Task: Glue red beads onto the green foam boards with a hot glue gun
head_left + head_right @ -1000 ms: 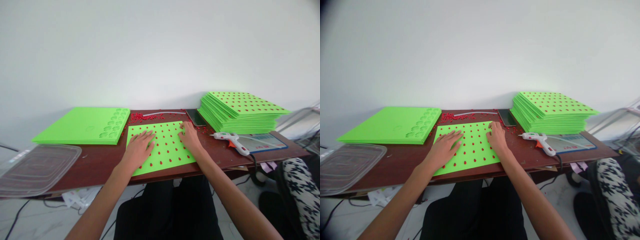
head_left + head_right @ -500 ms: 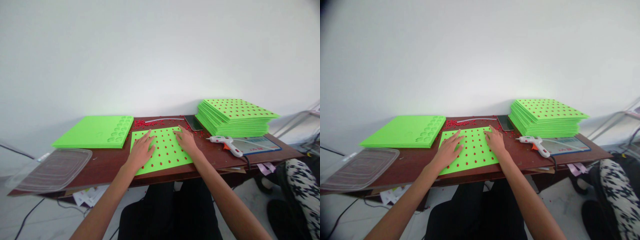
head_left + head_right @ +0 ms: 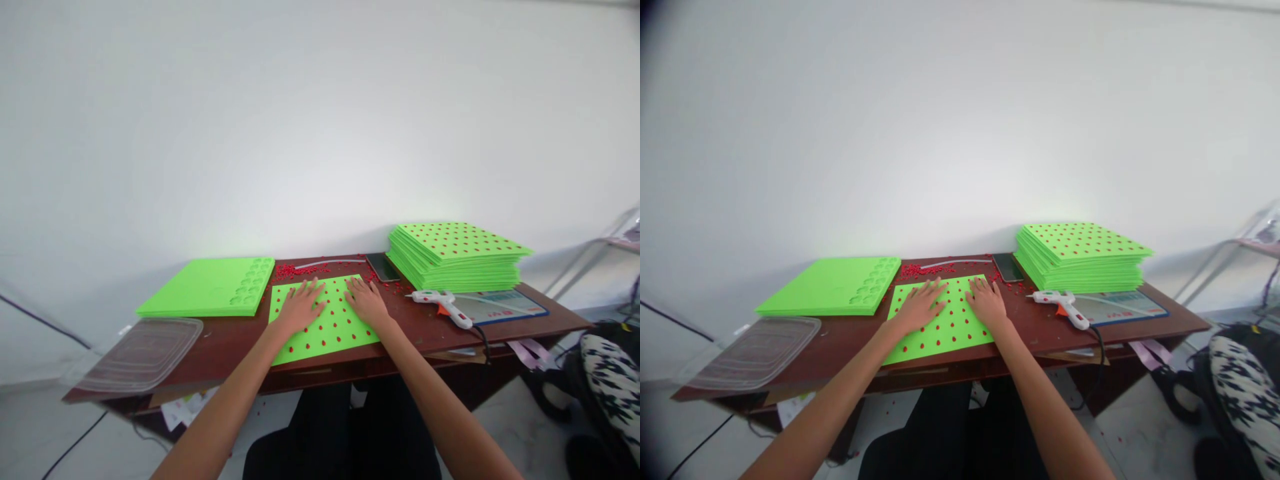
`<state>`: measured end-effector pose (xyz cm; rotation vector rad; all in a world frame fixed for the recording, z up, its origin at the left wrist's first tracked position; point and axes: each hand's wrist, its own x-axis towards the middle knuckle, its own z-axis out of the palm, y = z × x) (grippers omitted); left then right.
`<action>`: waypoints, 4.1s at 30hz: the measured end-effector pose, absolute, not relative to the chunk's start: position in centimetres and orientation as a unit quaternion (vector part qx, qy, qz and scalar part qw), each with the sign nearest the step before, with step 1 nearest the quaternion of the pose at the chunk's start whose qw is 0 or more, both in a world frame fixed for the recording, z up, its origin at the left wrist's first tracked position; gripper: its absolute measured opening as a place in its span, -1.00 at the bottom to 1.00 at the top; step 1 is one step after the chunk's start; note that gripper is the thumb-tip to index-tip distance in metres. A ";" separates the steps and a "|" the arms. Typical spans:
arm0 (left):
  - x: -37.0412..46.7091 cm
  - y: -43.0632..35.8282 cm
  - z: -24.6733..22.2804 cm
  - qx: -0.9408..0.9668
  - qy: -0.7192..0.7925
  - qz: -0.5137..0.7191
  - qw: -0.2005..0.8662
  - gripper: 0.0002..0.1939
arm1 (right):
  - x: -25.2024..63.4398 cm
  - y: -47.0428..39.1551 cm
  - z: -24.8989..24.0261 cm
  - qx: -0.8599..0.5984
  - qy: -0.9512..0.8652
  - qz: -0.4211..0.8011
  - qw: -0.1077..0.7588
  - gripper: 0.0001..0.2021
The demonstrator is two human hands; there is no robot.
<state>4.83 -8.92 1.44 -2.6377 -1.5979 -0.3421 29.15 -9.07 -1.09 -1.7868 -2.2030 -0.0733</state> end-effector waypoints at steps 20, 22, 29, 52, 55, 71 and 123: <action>5.3 -10.2 2.0 -0.851 -0.503 -0.143 0.058 -0.35 | 24.7 -7.3 -1.5 -0.630 -0.767 0.006 0.123 -0.31; 4.9 -10.0 3.0 -0.852 -0.491 -0.159 0.088 -0.36 | 24.9 -7.2 -1.5 -0.627 -0.769 0.009 0.127 -0.31; 2.1 -8.4 0.4 -0.810 -0.580 -0.090 -0.009 -0.26 | 24.9 -6.8 -1.7 -0.632 -0.765 0.031 0.119 -0.29; 2.2 -8.7 1.0 -0.806 -0.577 -0.121 0.063 -0.27 | 29.9 -4.0 -2.7 -0.600 -0.793 -0.011 0.105 -0.34; 3.4 -9.2 2.2 -0.807 -0.558 -0.171 0.092 -0.30 | 29.9 -4.0 -2.6 -0.601 -0.792 -0.016 0.104 -0.34; 5.5 -10.2 -1.0 -0.828 -0.549 -0.108 0.014 -0.31 | 27.9 -6.7 0.6 -0.573 -0.798 -0.063 0.175 -0.35; 4.3 -15.7 -0.4 -0.811 -0.575 -0.111 0.007 -0.36 | 23.7 -11.0 -1.0 -0.554 -0.823 -0.038 0.119 -0.42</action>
